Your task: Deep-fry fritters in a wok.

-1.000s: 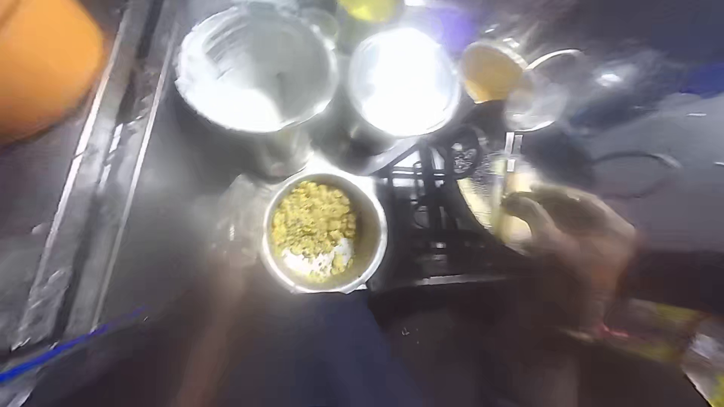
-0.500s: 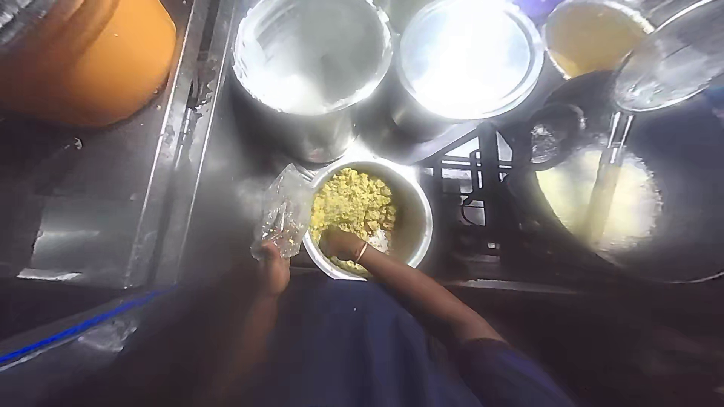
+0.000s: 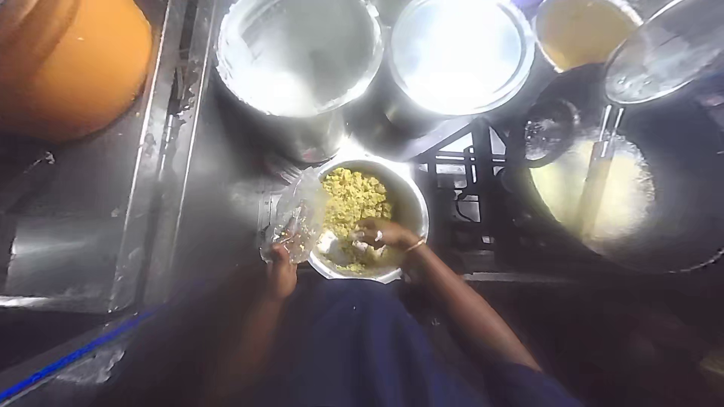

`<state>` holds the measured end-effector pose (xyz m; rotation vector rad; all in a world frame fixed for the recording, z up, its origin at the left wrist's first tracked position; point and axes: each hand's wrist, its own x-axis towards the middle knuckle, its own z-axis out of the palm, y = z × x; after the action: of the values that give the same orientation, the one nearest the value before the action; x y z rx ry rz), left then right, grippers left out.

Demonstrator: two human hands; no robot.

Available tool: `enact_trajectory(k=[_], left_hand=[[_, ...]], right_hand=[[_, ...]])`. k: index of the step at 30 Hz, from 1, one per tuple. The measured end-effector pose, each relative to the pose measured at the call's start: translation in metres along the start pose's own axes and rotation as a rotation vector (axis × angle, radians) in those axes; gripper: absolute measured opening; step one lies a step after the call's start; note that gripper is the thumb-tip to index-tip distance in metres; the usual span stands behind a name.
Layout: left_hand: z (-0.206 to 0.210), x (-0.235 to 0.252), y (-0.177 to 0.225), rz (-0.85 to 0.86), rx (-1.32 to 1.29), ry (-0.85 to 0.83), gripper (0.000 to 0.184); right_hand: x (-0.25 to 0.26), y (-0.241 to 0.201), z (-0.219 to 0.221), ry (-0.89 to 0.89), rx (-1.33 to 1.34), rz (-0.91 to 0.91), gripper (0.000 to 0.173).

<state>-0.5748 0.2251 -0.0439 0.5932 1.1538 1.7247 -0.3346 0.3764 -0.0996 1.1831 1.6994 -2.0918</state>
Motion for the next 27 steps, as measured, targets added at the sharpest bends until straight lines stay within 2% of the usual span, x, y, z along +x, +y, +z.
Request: enact_trajectory(k=[2,4,7,11,12,14,16,18,20,21,22,24,25,26,27], left_hand=[[0.006,0.001,0.001,-0.02,-0.019,-0.008,0.064],[0.009,0.005,-0.001,-0.034,-0.044,-0.039,0.066],[0.014,0.009,-0.004,-0.056,-0.065,-0.036,0.072],[0.02,0.012,0.0,-0.045,-0.063,-0.023,0.074],[0.021,0.012,0.001,-0.044,-0.049,-0.012,0.076],[0.02,0.012,0.001,-0.047,-0.028,-0.001,0.08],[0.019,0.013,0.0,-0.055,-0.032,0.007,0.083],[0.019,0.012,0.0,-0.059,-0.017,-0.003,0.084],[0.019,0.01,-0.001,-0.063,-0.012,-0.018,0.085],[0.019,0.009,-0.001,-0.065,-0.018,-0.018,0.083],[0.02,0.007,-0.001,-0.066,-0.022,-0.017,0.082],[0.02,0.006,-0.004,-0.074,-0.047,-0.02,0.078],[0.02,0.005,-0.005,-0.086,-0.059,-0.027,0.077],[0.021,0.004,-0.006,-0.097,-0.071,-0.028,0.076],[0.023,0.003,-0.007,-0.111,-0.082,-0.025,0.075]], right_hand=[[-0.014,-0.001,0.003,0.253,0.25,-0.064,0.022],[-0.022,0.004,0.008,0.398,0.397,-0.151,0.02],[-0.028,0.014,0.015,0.525,0.307,-0.181,0.01],[-0.022,0.019,0.031,0.755,0.1,-0.106,0.031],[-0.024,0.02,0.034,0.757,0.049,-0.115,0.04],[-0.032,0.017,0.037,0.595,-0.062,-0.057,0.066],[-0.035,0.011,0.038,0.348,-0.209,0.009,0.072],[-0.029,0.007,0.04,0.227,-0.323,0.103,0.073],[-0.02,0.009,0.042,0.236,-0.318,0.156,0.078],[-0.019,0.01,0.041,0.251,-0.264,0.127,0.077],[-0.02,0.012,0.04,0.277,-0.179,0.052,0.066],[-0.021,0.011,0.041,0.396,0.088,-0.111,0.02],[-0.021,0.009,0.044,0.442,0.261,-0.162,0.025],[-0.023,0.003,0.046,0.467,0.386,-0.187,0.039],[-0.026,-0.006,0.046,0.501,0.419,-0.207,0.045]])
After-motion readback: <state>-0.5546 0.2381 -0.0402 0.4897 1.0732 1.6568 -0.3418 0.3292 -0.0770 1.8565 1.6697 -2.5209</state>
